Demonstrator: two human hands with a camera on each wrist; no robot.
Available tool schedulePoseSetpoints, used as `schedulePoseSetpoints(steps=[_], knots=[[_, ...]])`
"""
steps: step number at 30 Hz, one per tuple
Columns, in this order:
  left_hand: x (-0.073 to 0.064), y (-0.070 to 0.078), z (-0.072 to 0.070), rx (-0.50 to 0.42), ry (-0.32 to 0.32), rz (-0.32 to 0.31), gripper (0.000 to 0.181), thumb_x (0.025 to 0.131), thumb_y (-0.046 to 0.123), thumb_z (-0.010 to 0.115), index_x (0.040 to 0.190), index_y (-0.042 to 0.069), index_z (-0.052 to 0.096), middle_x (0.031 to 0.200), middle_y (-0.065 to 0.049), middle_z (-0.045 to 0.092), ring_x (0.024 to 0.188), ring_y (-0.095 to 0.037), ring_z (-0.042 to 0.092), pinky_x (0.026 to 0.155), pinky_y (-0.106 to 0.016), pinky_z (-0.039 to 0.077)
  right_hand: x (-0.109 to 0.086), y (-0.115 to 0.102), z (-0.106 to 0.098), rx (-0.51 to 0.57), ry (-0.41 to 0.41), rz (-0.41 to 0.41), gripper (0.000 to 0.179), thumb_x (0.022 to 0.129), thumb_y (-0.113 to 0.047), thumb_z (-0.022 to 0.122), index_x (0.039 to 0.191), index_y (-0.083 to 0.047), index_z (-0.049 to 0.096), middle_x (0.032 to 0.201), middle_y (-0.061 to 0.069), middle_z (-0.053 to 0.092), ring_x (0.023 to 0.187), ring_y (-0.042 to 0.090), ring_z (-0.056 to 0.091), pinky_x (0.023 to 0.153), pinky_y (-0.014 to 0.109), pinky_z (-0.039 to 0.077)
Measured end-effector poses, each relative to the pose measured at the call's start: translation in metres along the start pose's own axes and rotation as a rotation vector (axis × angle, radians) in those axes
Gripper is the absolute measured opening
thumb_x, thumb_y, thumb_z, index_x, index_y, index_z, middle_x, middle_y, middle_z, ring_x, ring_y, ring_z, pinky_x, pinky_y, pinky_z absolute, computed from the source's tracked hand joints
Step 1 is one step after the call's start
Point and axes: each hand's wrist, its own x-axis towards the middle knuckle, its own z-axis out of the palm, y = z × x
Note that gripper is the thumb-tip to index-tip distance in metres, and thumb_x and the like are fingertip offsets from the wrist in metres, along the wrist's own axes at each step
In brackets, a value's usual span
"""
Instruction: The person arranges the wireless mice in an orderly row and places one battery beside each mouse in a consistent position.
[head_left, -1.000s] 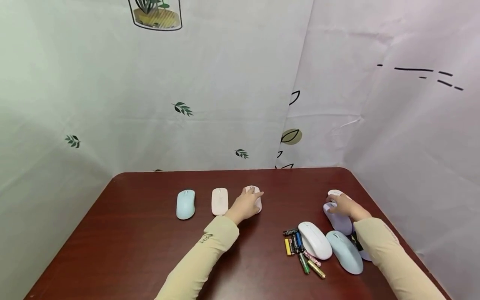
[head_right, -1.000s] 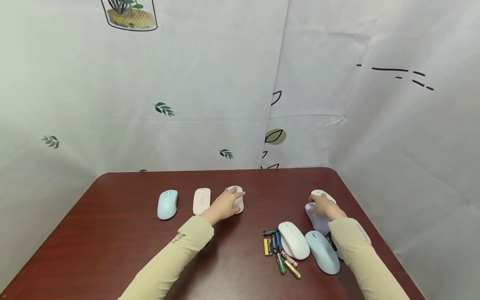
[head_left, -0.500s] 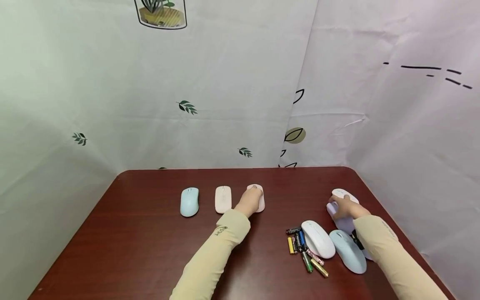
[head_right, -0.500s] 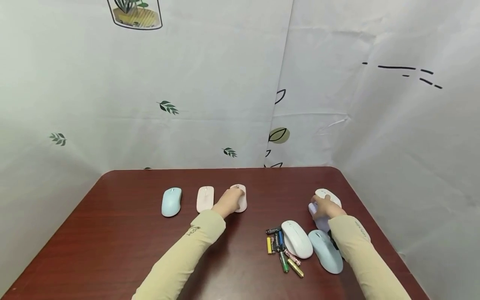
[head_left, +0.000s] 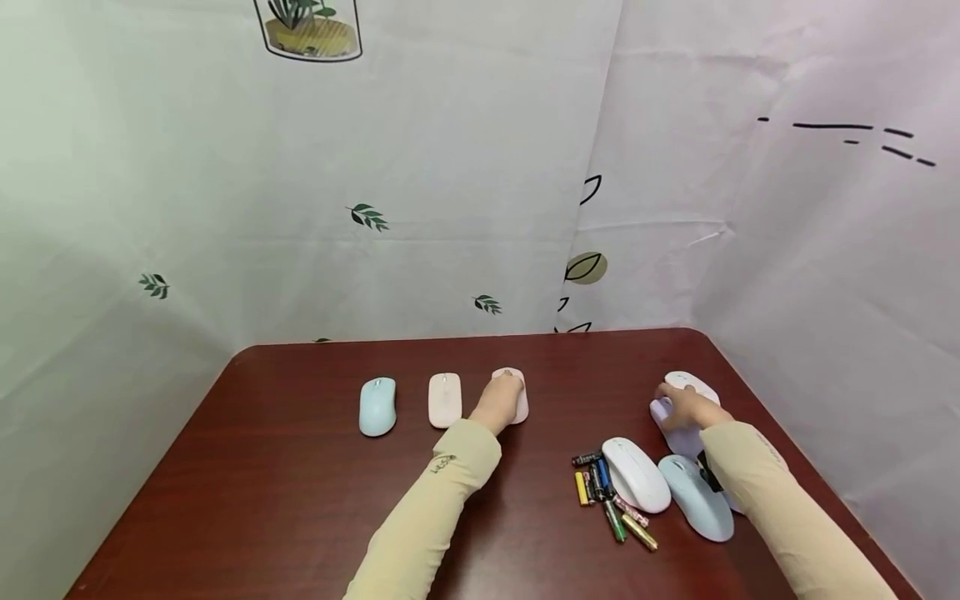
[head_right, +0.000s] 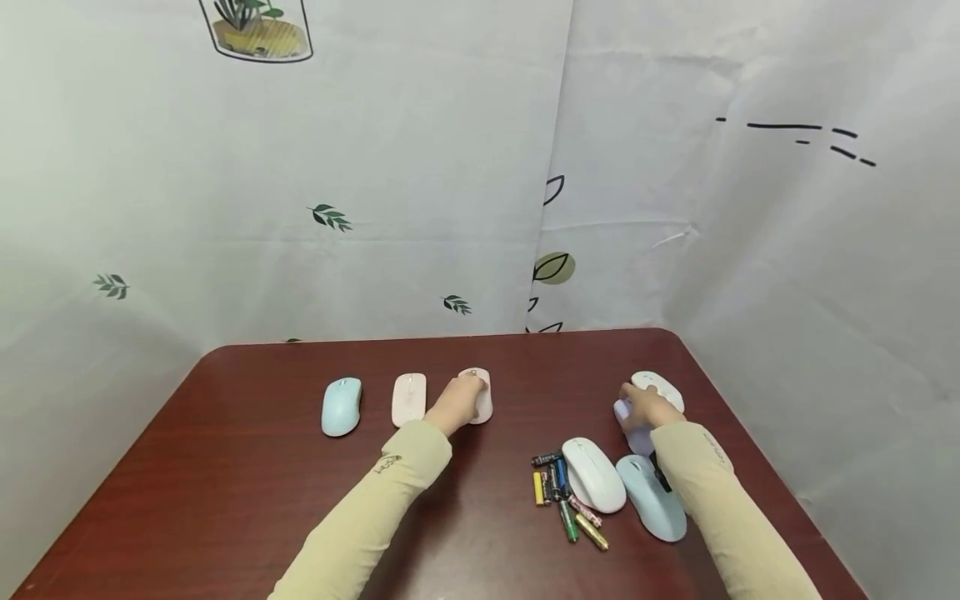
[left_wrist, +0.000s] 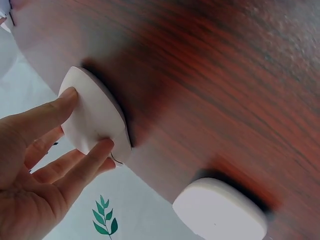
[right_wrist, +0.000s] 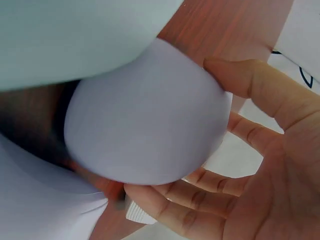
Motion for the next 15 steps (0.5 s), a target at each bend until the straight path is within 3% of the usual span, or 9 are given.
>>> schedulePoseSetpoints(steps=[6, 15], knots=[[-0.001, -0.004, 0.002, -0.018, -0.003, -0.022, 0.015, 0.079, -0.006, 0.067, 0.091, 0.002, 0.068, 0.103, -0.017, 0.066, 0.101, -0.03, 0.063, 0.086, -0.035, 0.052, 0.003, -0.031, -0.007, 0.017, 0.008, 0.021, 0.051, 0.074, -0.013, 0.069, 0.119, 0.0, 0.048, 0.11, 0.038, 0.042, 0.084, 0.038, 0.05, 0.067, 0.048, 0.046], [0.001, -0.001, 0.002, -0.04, -0.015, -0.019, 0.014, 0.079, -0.006, 0.066, 0.09, 0.002, 0.068, 0.104, -0.018, 0.066, 0.101, -0.031, 0.063, 0.084, -0.037, 0.052, 0.018, -0.062, -0.01, 0.001, 0.035, -0.008, 0.05, 0.076, -0.009, 0.067, 0.121, 0.0, 0.047, 0.108, 0.034, 0.04, 0.082, 0.036, 0.05, 0.068, 0.045, 0.047]])
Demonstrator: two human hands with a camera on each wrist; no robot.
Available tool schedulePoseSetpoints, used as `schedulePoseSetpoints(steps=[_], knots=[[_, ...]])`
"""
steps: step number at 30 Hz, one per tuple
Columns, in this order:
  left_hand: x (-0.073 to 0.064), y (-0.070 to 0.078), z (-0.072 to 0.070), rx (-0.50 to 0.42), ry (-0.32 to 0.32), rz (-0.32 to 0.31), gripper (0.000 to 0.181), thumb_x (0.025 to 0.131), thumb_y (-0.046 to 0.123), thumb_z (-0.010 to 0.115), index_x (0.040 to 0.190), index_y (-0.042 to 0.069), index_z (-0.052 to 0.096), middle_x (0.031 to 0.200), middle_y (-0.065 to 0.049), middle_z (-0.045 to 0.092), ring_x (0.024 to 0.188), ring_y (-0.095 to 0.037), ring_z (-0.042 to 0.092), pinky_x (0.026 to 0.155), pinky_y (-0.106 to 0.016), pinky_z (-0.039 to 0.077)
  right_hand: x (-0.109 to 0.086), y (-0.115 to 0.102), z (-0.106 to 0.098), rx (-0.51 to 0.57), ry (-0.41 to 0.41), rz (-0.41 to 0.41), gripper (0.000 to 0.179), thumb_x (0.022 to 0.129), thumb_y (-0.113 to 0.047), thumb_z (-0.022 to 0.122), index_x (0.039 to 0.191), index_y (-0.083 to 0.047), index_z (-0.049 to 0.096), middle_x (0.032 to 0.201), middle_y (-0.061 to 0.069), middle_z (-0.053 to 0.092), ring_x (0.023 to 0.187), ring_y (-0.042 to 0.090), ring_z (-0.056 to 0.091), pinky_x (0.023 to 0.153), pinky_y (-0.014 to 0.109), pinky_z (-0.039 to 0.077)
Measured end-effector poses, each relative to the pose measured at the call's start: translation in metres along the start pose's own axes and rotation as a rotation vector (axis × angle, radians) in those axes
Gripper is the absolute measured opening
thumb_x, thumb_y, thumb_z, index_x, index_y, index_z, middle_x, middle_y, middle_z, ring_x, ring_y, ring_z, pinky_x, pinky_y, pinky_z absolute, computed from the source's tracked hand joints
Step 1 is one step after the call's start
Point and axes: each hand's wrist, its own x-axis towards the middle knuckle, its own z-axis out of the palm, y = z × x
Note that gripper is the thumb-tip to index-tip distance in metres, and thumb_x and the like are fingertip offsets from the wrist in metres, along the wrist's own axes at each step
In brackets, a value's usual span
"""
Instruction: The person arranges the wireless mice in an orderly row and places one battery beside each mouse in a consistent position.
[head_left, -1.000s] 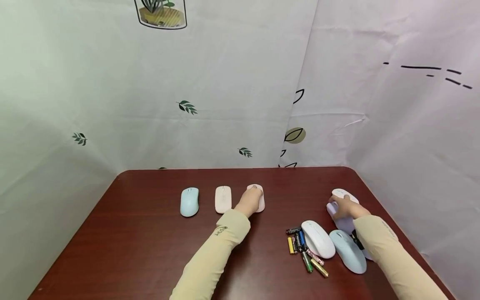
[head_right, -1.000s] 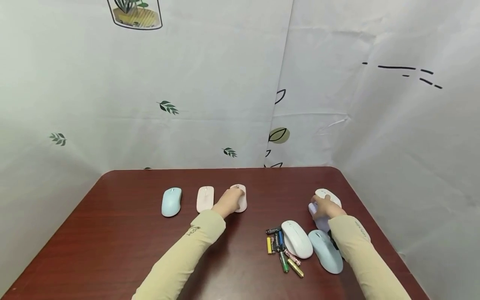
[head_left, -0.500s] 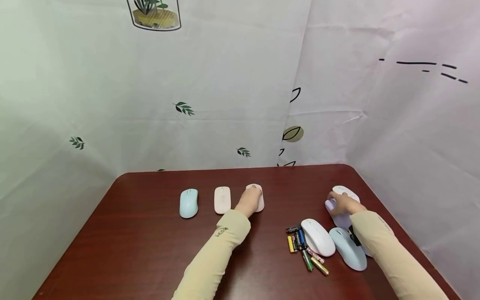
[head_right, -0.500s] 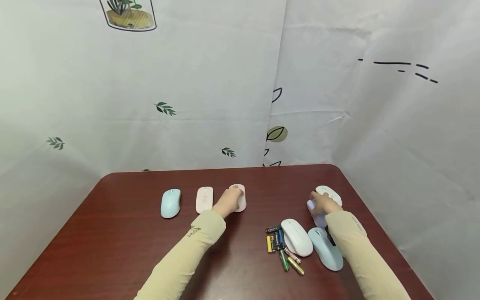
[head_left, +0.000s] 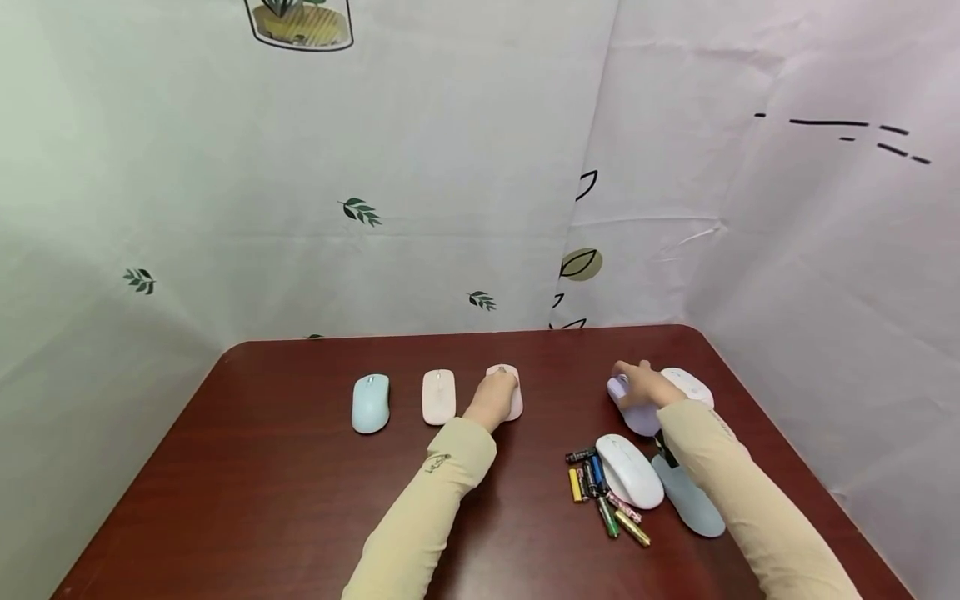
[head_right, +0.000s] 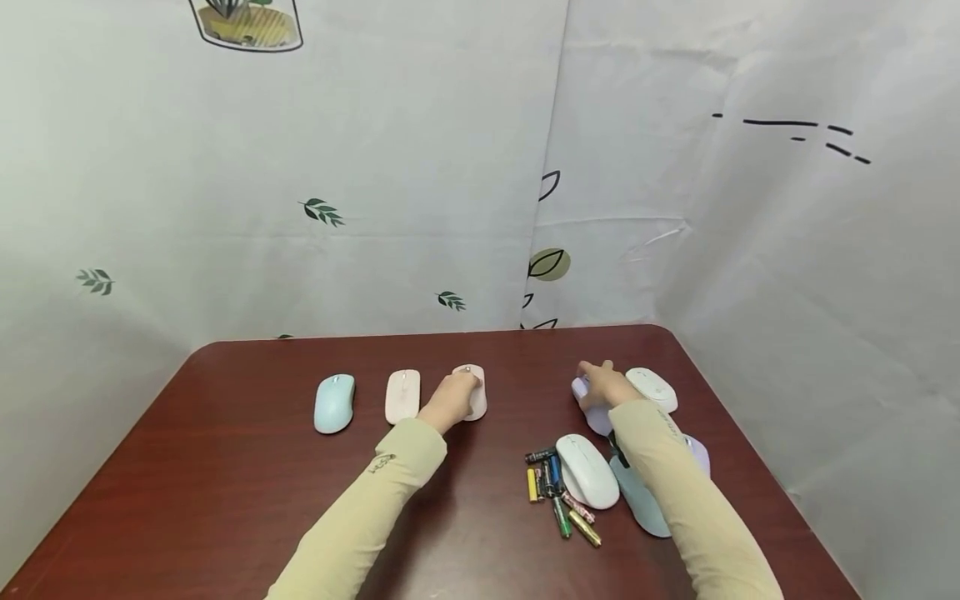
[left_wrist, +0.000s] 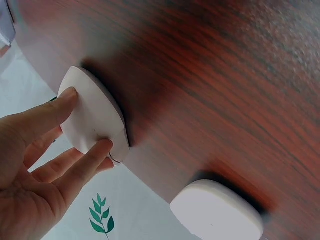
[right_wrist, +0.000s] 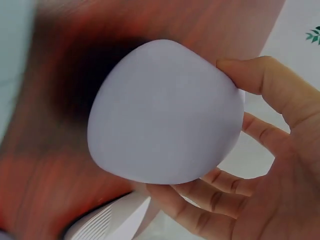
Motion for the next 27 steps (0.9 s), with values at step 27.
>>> schedulePoseSetpoints(steps=[27], knots=[[-0.001, 0.002, 0.0, 0.043, 0.023, 0.012, 0.011, 0.08, -0.003, 0.066, 0.089, 0.003, 0.069, 0.105, -0.014, 0.068, 0.102, -0.028, 0.064, 0.085, -0.036, 0.052, 0.053, -0.099, 0.006, 0.118, -0.057, 0.05, 0.049, 0.078, -0.016, 0.067, 0.122, -0.007, 0.049, 0.124, 0.029, 0.039, 0.096, 0.035, 0.05, 0.076, 0.044, 0.045]])
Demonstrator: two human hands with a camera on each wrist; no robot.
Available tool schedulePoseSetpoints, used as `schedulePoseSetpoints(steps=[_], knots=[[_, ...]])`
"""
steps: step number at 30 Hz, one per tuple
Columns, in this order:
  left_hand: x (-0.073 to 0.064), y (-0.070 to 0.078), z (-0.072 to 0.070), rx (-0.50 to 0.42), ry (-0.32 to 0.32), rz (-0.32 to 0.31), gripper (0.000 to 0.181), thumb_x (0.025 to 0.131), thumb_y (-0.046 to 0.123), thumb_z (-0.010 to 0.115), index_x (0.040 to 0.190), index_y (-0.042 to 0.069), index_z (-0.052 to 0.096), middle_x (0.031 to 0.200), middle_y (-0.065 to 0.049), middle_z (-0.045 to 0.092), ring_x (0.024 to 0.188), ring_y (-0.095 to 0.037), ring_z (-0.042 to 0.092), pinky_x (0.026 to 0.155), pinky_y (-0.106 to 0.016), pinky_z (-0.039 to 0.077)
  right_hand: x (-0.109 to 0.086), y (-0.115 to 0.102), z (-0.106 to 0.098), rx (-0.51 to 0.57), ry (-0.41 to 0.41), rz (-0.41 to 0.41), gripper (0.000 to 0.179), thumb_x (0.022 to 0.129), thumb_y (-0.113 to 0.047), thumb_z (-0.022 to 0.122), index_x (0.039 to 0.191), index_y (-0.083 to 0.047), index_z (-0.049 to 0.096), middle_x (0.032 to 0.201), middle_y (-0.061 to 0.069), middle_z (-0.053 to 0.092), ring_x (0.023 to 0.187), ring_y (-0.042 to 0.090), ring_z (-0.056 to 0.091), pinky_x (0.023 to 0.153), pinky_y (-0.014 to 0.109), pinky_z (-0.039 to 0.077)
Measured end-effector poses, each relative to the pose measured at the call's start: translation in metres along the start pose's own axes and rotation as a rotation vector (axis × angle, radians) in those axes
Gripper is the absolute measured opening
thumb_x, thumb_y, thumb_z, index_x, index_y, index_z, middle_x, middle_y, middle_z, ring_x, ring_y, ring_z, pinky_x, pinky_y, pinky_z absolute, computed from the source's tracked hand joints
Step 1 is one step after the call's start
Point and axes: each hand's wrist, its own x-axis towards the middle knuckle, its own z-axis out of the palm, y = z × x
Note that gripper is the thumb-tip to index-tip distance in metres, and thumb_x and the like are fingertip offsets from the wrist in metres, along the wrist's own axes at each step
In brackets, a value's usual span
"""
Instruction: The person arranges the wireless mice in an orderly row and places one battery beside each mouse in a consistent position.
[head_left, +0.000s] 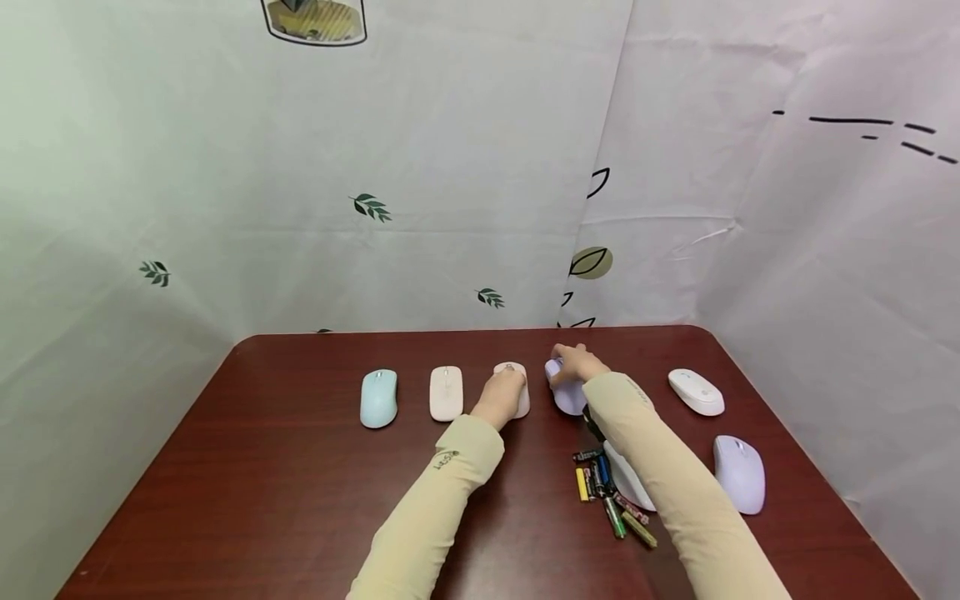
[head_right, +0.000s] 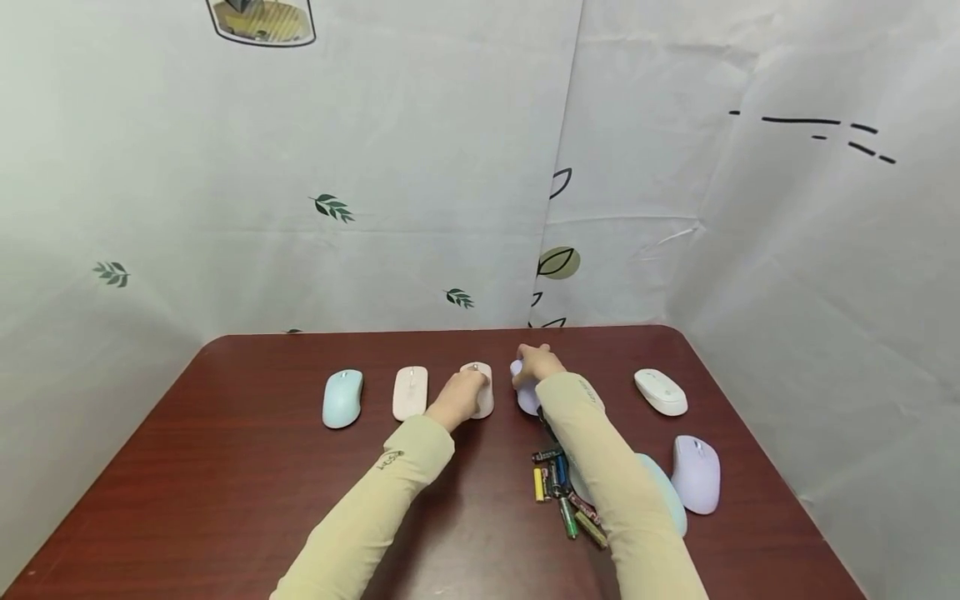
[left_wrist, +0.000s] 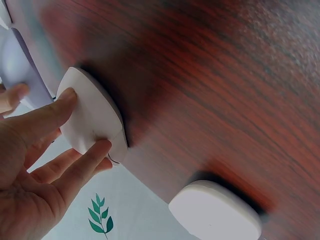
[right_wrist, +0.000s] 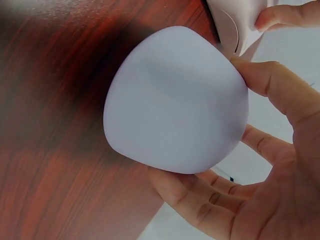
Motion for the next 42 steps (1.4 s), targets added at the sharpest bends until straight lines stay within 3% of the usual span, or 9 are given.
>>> schedulePoseSetpoints(steps=[7, 14, 25, 31, 35, 38, 42], knots=[[0.0, 0.002, 0.004, 0.012, 0.022, 0.028, 0.008, 0.082, -0.002, 0.064, 0.087, 0.004, 0.068, 0.102, -0.014, 0.068, 0.097, -0.028, 0.065, 0.08, -0.035, 0.053, 0.006, 0.002, 0.003, 0.038, -0.012, 0.088, 0.048, 0.08, -0.016, 0.069, 0.122, -0.007, 0.047, 0.127, 0.029, 0.036, 0.097, 0.035, 0.048, 0.079, 0.046, 0.043], [0.001, -0.003, 0.002, 0.03, 0.042, 0.033, 0.007, 0.08, -0.003, 0.065, 0.083, 0.003, 0.067, 0.096, -0.014, 0.068, 0.092, -0.028, 0.066, 0.078, -0.035, 0.053, 0.007, -0.006, 0.004, 0.036, -0.001, 0.103, 0.048, 0.08, -0.013, 0.067, 0.123, -0.004, 0.048, 0.125, 0.029, 0.038, 0.096, 0.033, 0.049, 0.079, 0.043, 0.044], [0.003, 0.0, 0.0, 0.046, 0.02, 0.015, 0.009, 0.082, -0.004, 0.063, 0.088, 0.001, 0.066, 0.098, -0.018, 0.065, 0.088, -0.03, 0.066, 0.074, -0.036, 0.054, 0.011, -0.006, 0.007, 0.071, -0.005, 0.132, 0.044, 0.081, -0.008, 0.067, 0.121, -0.002, 0.051, 0.136, 0.032, 0.031, 0.102, 0.034, 0.048, 0.081, 0.042, 0.044], [0.002, 0.001, 0.002, 0.048, -0.02, 0.006, 0.011, 0.081, -0.004, 0.065, 0.09, 0.003, 0.067, 0.1, -0.016, 0.066, 0.094, -0.028, 0.064, 0.079, -0.035, 0.053, 0.006, -0.007, 0.011, 0.06, -0.01, 0.137, 0.055, 0.08, -0.011, 0.07, 0.129, -0.001, 0.045, 0.134, 0.033, 0.033, 0.107, 0.036, 0.048, 0.086, 0.044, 0.045], [0.003, 0.002, 0.002, 0.053, -0.016, 0.01, 0.011, 0.081, -0.002, 0.066, 0.09, 0.004, 0.067, 0.1, -0.015, 0.065, 0.093, -0.028, 0.064, 0.078, -0.034, 0.053, 0.02, 0.002, 0.014, 0.063, -0.028, 0.154, 0.059, 0.078, -0.012, 0.073, 0.129, -0.002, 0.045, 0.132, 0.032, 0.035, 0.108, 0.037, 0.048, 0.088, 0.047, 0.045], [0.004, 0.003, 0.003, 0.062, -0.007, 0.002, 0.012, 0.081, -0.001, 0.065, 0.092, 0.003, 0.068, 0.101, -0.016, 0.065, 0.091, -0.029, 0.065, 0.076, -0.035, 0.054, 0.046, 0.021, 0.021, 0.068, -0.032, 0.117, 0.062, 0.074, -0.019, 0.079, 0.125, -0.005, 0.047, 0.127, 0.03, 0.038, 0.105, 0.037, 0.049, 0.082, 0.044, 0.047], [0.005, 0.002, 0.005, 0.083, 0.012, -0.003, 0.013, 0.082, -0.002, 0.064, 0.093, 0.003, 0.068, 0.102, -0.017, 0.066, 0.089, -0.03, 0.066, 0.075, -0.036, 0.055, 0.044, 0.018, 0.02, 0.054, -0.031, 0.112, 0.059, 0.075, -0.021, 0.079, 0.122, -0.005, 0.047, 0.125, 0.03, 0.037, 0.102, 0.035, 0.05, 0.082, 0.043, 0.046]])
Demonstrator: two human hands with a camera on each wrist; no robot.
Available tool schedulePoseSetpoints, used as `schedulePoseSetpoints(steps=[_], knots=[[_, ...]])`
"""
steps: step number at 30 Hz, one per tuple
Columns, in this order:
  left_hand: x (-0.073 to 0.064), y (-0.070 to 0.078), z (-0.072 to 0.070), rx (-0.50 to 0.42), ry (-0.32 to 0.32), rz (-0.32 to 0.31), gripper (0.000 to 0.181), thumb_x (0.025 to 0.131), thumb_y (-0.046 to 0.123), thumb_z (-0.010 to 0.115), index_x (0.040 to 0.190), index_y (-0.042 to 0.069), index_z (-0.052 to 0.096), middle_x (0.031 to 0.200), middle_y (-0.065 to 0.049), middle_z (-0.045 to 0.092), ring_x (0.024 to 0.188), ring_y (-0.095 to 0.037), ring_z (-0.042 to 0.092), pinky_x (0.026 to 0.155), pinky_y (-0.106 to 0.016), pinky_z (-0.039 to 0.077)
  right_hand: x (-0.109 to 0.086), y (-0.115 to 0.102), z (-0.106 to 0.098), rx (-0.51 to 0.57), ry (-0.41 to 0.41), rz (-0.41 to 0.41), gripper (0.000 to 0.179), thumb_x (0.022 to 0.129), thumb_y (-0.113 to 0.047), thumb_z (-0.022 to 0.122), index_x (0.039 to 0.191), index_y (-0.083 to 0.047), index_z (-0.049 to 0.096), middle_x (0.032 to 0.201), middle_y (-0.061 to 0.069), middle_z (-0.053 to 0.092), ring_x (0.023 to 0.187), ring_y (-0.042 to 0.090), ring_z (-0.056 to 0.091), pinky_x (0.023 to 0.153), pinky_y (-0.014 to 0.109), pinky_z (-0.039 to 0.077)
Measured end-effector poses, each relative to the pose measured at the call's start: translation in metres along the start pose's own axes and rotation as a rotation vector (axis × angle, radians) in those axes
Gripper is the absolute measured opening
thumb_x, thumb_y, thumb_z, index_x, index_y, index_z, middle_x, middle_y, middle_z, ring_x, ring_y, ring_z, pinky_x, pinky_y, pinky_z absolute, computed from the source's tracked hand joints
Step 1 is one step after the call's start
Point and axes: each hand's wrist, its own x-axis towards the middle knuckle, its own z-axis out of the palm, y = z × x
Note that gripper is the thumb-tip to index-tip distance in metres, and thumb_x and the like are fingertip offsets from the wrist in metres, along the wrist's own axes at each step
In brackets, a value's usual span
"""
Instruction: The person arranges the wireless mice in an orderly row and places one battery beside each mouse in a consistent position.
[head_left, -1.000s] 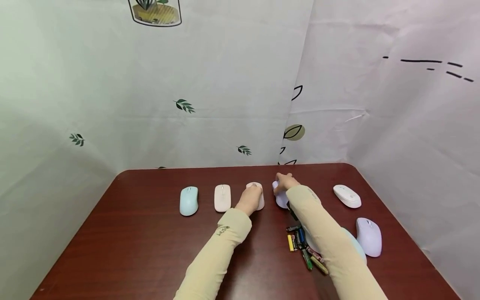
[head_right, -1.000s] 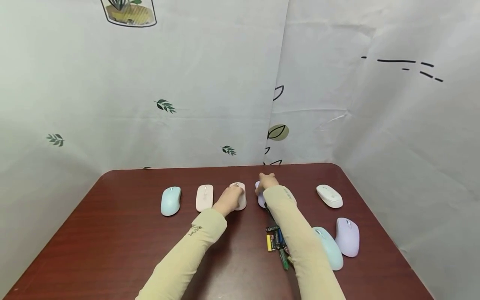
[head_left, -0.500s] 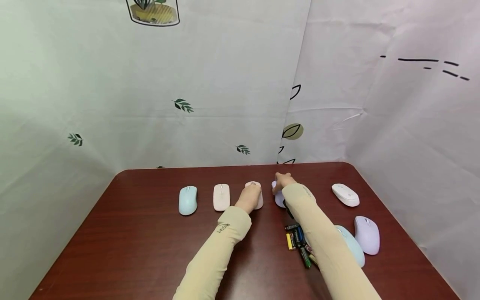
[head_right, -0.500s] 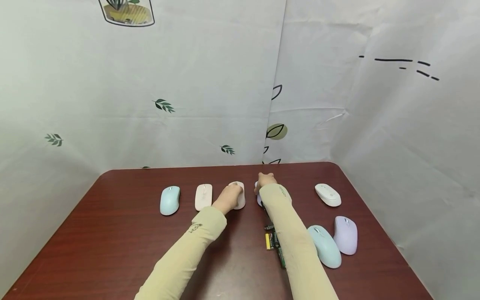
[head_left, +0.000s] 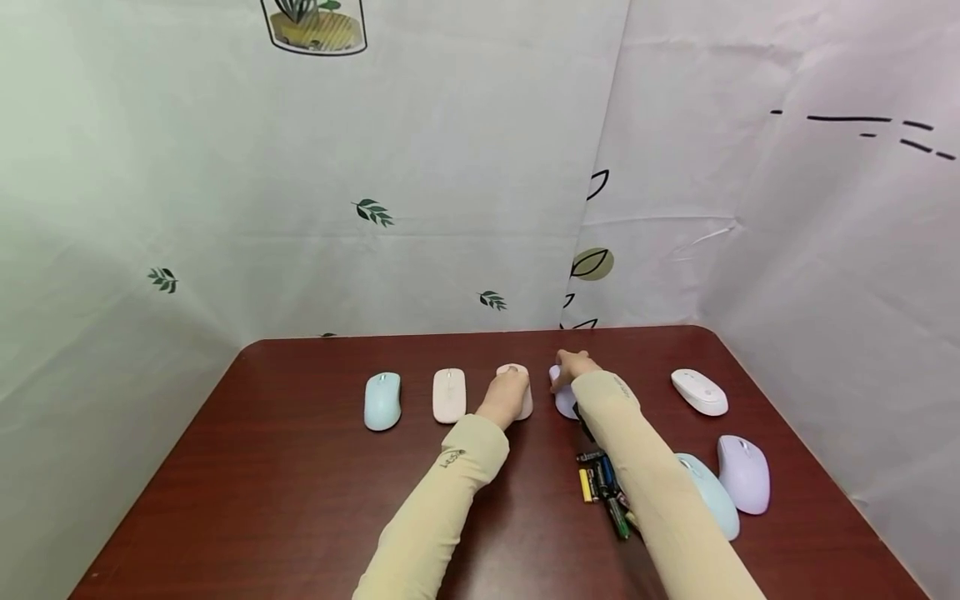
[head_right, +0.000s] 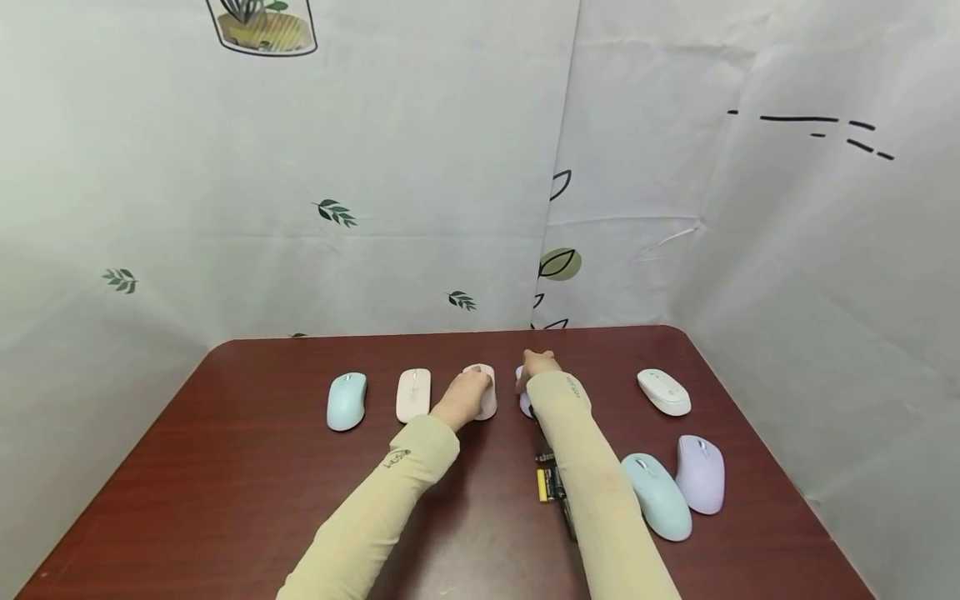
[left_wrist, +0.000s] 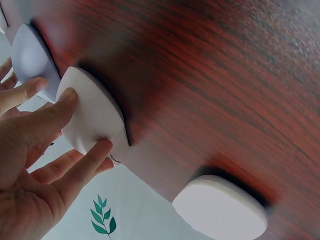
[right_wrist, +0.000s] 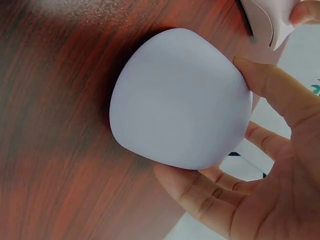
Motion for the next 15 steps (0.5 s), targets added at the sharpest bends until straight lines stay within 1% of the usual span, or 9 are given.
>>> schedulePoseSetpoints(steps=[1, 2, 4, 10, 15], knots=[[0.0, 0.0, 0.001, 0.002, 0.004, 0.0, 0.013, 0.082, -0.002, 0.064, 0.093, 0.003, 0.068, 0.102, -0.018, 0.066, 0.089, -0.03, 0.066, 0.075, -0.036, 0.055, -0.005, -0.002, -0.001, 0.002, 0.002, 0.005, 0.058, 0.076, -0.021, 0.078, 0.122, -0.005, 0.047, 0.125, 0.03, 0.037, 0.102, 0.035, 0.05, 0.083, 0.043, 0.046], [0.0, 0.0, 0.001, 0.004, 0.008, 0.002, 0.013, 0.082, -0.003, 0.063, 0.093, 0.003, 0.068, 0.102, -0.018, 0.066, 0.089, -0.03, 0.066, 0.075, -0.036, 0.055, -0.02, -0.013, -0.006, -0.001, -0.006, 0.038, 0.056, 0.078, -0.016, 0.075, 0.124, -0.003, 0.046, 0.129, 0.031, 0.035, 0.106, 0.036, 0.049, 0.087, 0.046, 0.045], [0.0, 0.0, 0.001, 0.004, 0.013, 0.004, 0.013, 0.083, -0.003, 0.063, 0.094, 0.003, 0.068, 0.102, -0.018, 0.066, 0.089, -0.03, 0.067, 0.075, -0.037, 0.055, -0.026, -0.016, -0.007, 0.002, 0.0, 0.04, 0.055, 0.08, -0.016, 0.073, 0.125, -0.002, 0.045, 0.129, 0.031, 0.035, 0.104, 0.035, 0.049, 0.089, 0.046, 0.045], [-0.002, -0.001, 0.0, -0.005, 0.019, 0.005, 0.014, 0.084, -0.003, 0.06, 0.094, 0.003, 0.068, 0.105, -0.019, 0.066, 0.091, -0.03, 0.067, 0.076, -0.037, 0.055, -0.031, -0.016, -0.006, 0.046, 0.006, 0.031, 0.056, 0.08, -0.016, 0.071, 0.127, -0.001, 0.044, 0.127, 0.028, 0.042, 0.102, 0.032, 0.046, 0.086, 0.043, 0.044], [-0.002, -0.002, 0.001, -0.001, 0.018, 0.018, 0.014, 0.084, -0.002, 0.06, 0.094, 0.004, 0.069, 0.106, -0.018, 0.066, 0.093, -0.03, 0.066, 0.077, -0.036, 0.054, -0.035, -0.017, -0.005, 0.047, 0.002, 0.038, 0.056, 0.08, -0.015, 0.07, 0.127, 0.0, 0.043, 0.127, 0.029, 0.042, 0.104, 0.034, 0.046, 0.086, 0.044, 0.044]])
